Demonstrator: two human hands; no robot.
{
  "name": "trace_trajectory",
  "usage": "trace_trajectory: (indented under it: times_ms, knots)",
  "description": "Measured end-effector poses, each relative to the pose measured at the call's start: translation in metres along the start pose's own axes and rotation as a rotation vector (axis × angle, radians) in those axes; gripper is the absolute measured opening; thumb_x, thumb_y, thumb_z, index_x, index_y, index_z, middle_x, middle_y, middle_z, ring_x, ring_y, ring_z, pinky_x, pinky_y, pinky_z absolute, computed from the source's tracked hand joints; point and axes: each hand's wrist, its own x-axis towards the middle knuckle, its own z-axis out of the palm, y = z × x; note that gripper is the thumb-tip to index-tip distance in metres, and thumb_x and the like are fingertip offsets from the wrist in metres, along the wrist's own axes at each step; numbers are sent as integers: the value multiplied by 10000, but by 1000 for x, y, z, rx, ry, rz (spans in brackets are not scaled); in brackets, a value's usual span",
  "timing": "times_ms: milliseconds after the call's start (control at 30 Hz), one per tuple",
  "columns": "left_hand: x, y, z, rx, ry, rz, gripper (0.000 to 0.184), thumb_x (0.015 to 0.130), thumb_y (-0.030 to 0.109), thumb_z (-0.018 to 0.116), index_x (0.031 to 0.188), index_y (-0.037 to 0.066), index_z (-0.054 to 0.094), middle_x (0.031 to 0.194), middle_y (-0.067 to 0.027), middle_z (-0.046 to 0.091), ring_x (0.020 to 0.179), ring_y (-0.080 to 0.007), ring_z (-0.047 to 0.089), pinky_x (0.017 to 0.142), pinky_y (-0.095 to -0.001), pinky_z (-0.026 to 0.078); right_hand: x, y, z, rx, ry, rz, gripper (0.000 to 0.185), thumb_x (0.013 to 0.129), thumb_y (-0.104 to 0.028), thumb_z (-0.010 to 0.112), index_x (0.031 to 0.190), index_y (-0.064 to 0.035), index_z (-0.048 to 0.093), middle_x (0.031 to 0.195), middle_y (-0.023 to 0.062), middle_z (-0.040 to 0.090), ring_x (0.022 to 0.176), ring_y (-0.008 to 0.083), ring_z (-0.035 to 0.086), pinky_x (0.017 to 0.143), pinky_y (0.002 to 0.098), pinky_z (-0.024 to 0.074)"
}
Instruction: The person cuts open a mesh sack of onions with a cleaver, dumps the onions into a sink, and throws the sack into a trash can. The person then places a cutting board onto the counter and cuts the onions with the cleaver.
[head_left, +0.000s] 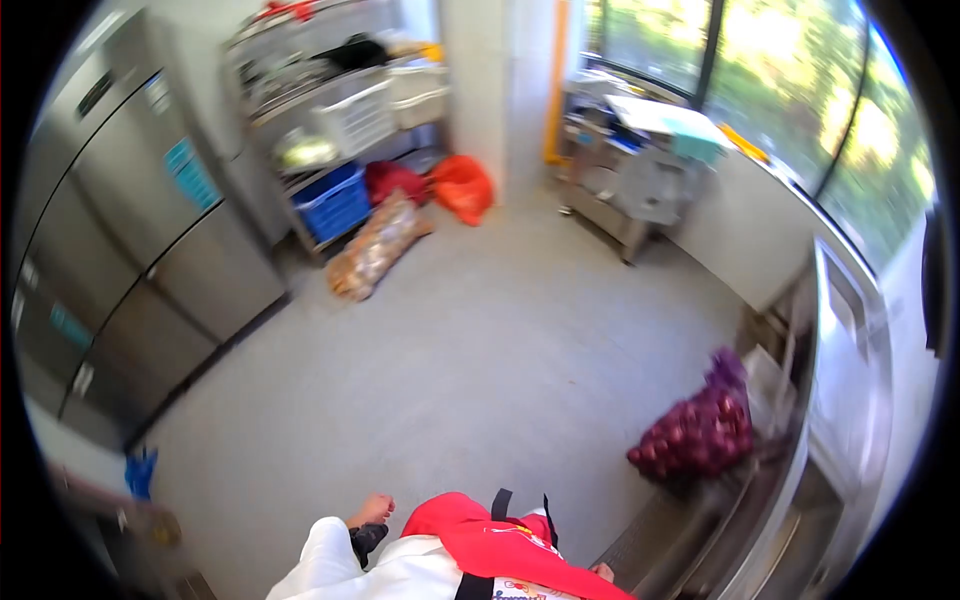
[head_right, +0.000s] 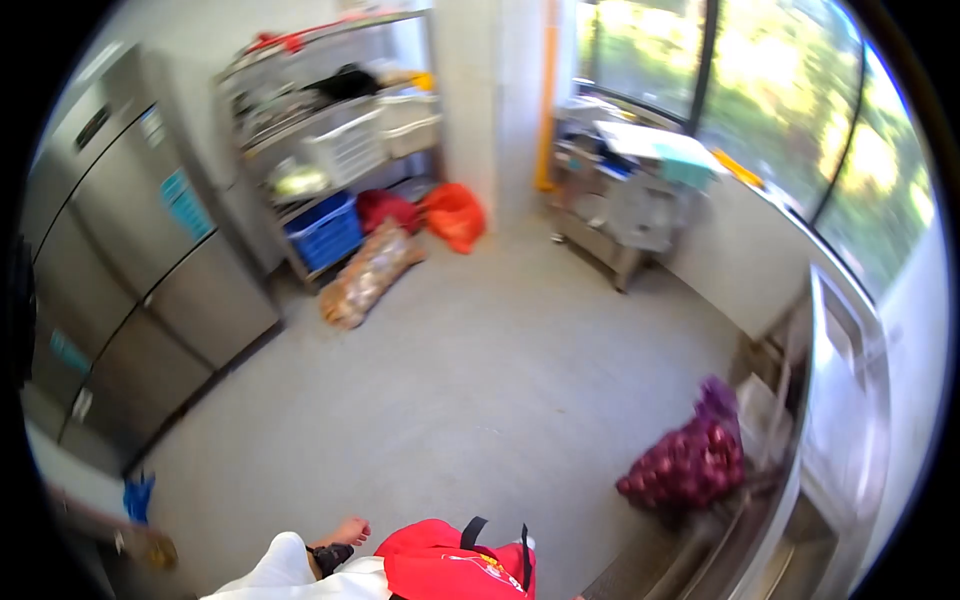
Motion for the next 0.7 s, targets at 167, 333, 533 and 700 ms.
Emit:
trace_trajectory:
  times_ms: [167, 333, 533, 700]
  knots:
    - [-4, 19, 11, -54, 73, -74, 231, 835, 259, 549, 898, 44, 607, 771, -84, 615, 684, -201, 583, 544, -364, 481, 119, -65, 14, 107, -175, -134, 124, 836, -99, 510, 839, -49, 623, 635, 46, 598, 551, 152, 545, 509, 296, 442]
    - [22, 116, 66, -99, -26, -89, 262, 887, 244, 522, 1039, 34, 554, 963, -124, 629, 776, -233, 626, 631, -373, 532, 215, -160, 20, 214, -606, -16, 104, 835, -43, 511, 866, -7, 603, 707, 106, 631, 574, 159, 573, 542, 286, 483]
    - [65, 269, 114, -209, -165, -33, 257, 871, 250, 540, 1042, 60, 567, 949, -111, 640, 798, -247, 627, 671, -395, 521, 318, -287, 9, 254, -650, 97, 56, 750, 28, 516, 783, -7, 544, 704, 56, 568, 612, 175, 524, 507, 306, 421]
    - [120, 420, 154, -16, -227, 49, 277, 850, 251, 544, 1036, 47, 546, 929, -131, 642, 792, -261, 628, 679, -410, 526, 372, -409, -1, -286, -501, -257, 58, 713, -63, 508, 704, -54, 565, 592, 44, 535, 573, 152, 515, 520, 362, 429]
